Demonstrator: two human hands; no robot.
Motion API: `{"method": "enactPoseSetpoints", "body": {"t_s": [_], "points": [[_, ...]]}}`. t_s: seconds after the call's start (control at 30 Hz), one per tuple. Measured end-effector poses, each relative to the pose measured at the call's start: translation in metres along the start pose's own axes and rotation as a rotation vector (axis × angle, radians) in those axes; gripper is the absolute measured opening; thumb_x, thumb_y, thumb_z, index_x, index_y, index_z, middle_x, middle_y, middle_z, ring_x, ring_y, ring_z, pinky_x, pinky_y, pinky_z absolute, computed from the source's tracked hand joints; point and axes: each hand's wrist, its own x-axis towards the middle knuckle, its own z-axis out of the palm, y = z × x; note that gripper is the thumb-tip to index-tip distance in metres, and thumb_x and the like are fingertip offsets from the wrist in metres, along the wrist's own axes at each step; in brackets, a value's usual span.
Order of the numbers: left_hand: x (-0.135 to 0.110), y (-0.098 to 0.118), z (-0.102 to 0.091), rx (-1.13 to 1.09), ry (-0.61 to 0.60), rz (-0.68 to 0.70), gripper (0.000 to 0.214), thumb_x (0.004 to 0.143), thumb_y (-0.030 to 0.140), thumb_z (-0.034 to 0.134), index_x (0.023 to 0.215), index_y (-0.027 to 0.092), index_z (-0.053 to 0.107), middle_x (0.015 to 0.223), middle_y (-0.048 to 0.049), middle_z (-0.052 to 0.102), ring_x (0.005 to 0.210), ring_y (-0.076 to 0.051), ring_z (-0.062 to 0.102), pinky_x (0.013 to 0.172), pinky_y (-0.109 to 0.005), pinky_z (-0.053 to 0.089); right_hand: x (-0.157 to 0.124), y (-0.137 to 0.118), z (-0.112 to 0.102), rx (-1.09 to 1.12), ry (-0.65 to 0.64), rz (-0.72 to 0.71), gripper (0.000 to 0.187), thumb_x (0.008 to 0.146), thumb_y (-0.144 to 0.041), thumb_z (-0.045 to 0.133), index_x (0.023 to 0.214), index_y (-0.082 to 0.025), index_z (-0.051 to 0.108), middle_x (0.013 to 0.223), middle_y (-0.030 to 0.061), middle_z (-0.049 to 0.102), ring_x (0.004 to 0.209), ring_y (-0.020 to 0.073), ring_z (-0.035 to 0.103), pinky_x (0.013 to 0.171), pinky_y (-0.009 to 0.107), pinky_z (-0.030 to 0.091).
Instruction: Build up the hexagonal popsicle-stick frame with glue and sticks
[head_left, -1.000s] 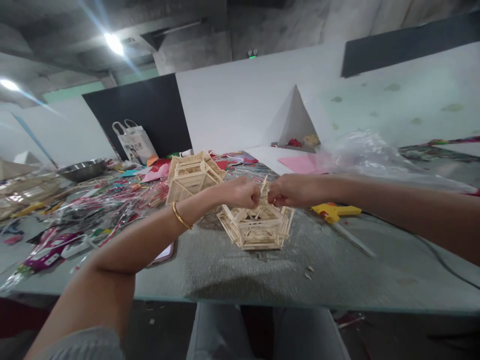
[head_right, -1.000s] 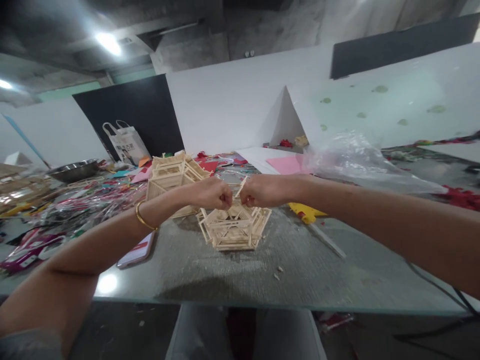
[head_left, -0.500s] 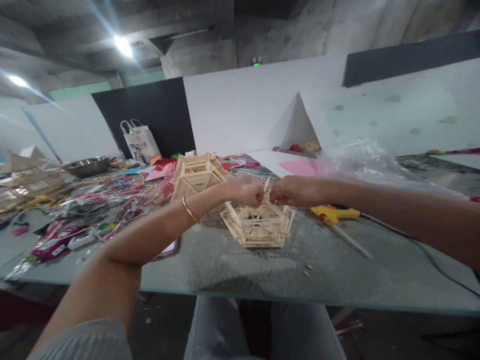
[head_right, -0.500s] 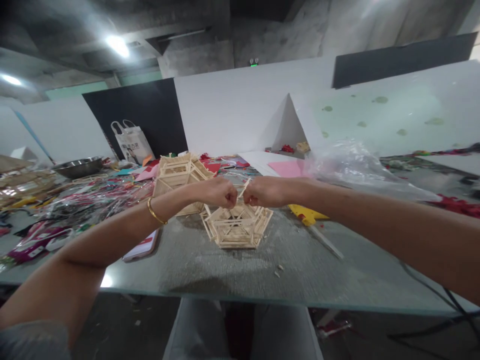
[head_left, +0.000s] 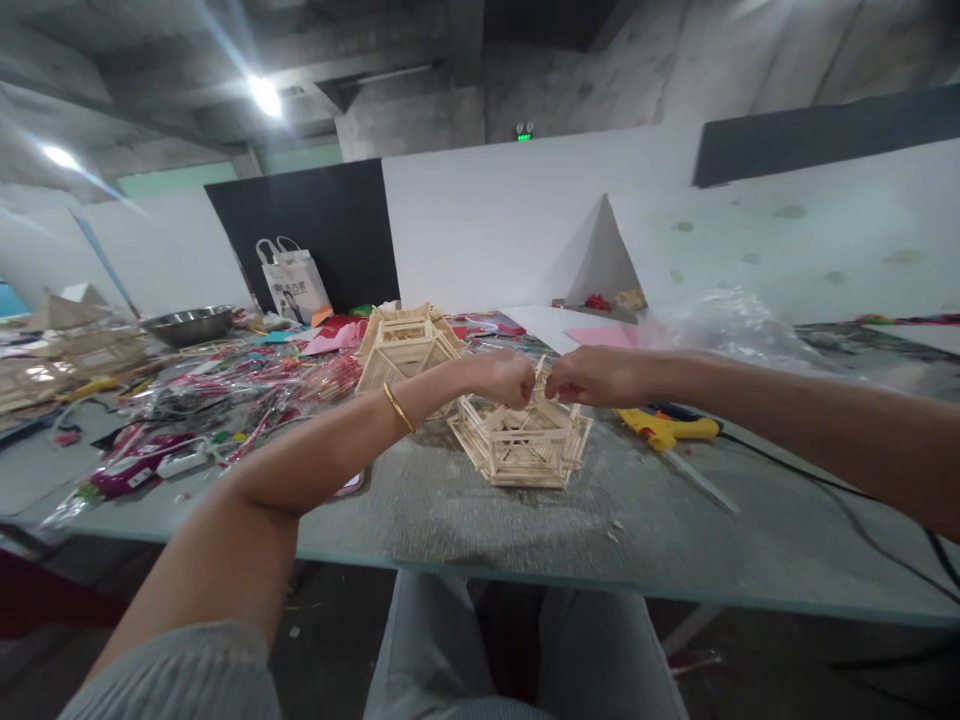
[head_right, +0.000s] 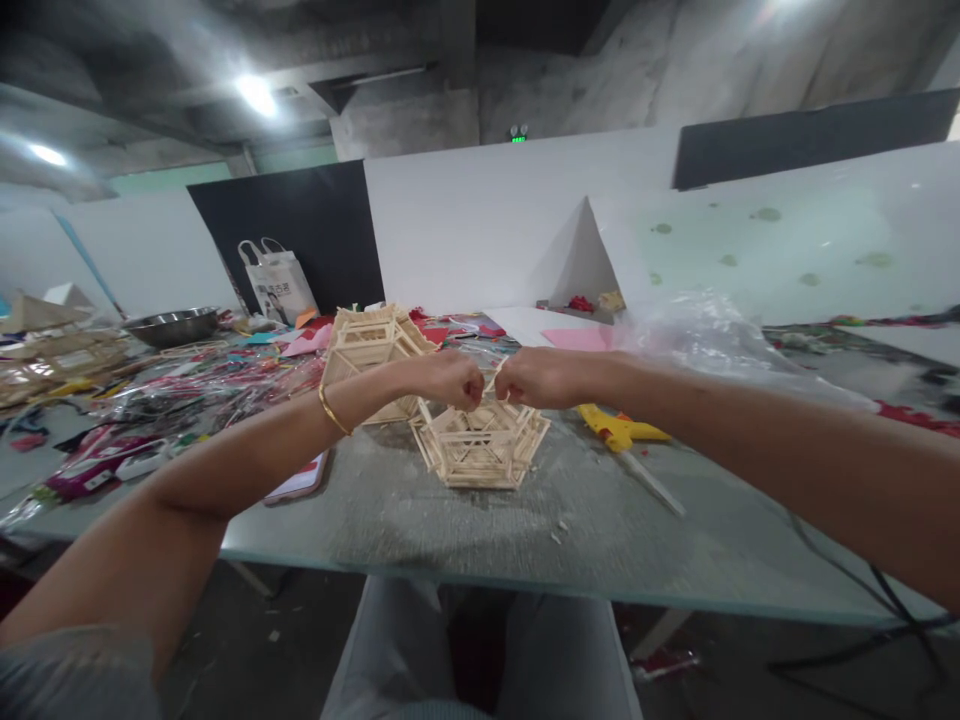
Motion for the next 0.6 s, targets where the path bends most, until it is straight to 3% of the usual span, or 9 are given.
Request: {"method": "enactPoseSetpoints", "body": {"t_s": [0.3, 0.6], "points": [[0.003, -0.001, 0.000, 0.022, -0.017, 0.020, 0.022, 0.065, 0.011, 0.059, 0.078, 0.013, 0.076, 0.070, -0.0056, 0.071, 0.060, -0.014, 0.056, 0.057, -0.026, 0.035, -0.009, 0.009, -0.006, 0.014, 0.033, -0.033, 0.027, 0.083, -0.007, 0.047, 0.094, -0.016, 0.070, 0.090, 0.0065, 0.067, 0.077, 0.0171, 0.057, 0.069, 0.027, 0.038], [0.002, 0.001, -0.001, 0.023, -0.035, 0.012, 0.021, 0.065, 0.010, 0.060, 0.079, 0.012, 0.076, 0.067, -0.0050, 0.070, 0.059, -0.013, 0.056, 0.055, -0.024, 0.034, -0.005, 0.014, 0.007, -0.020, 0.027, -0.011, 0.025, 0.081, -0.006, 0.049, 0.090, -0.015, 0.070, 0.091, 0.0058, 0.067, 0.079, 0.0172, 0.059, 0.068, 0.025, 0.037]]}}
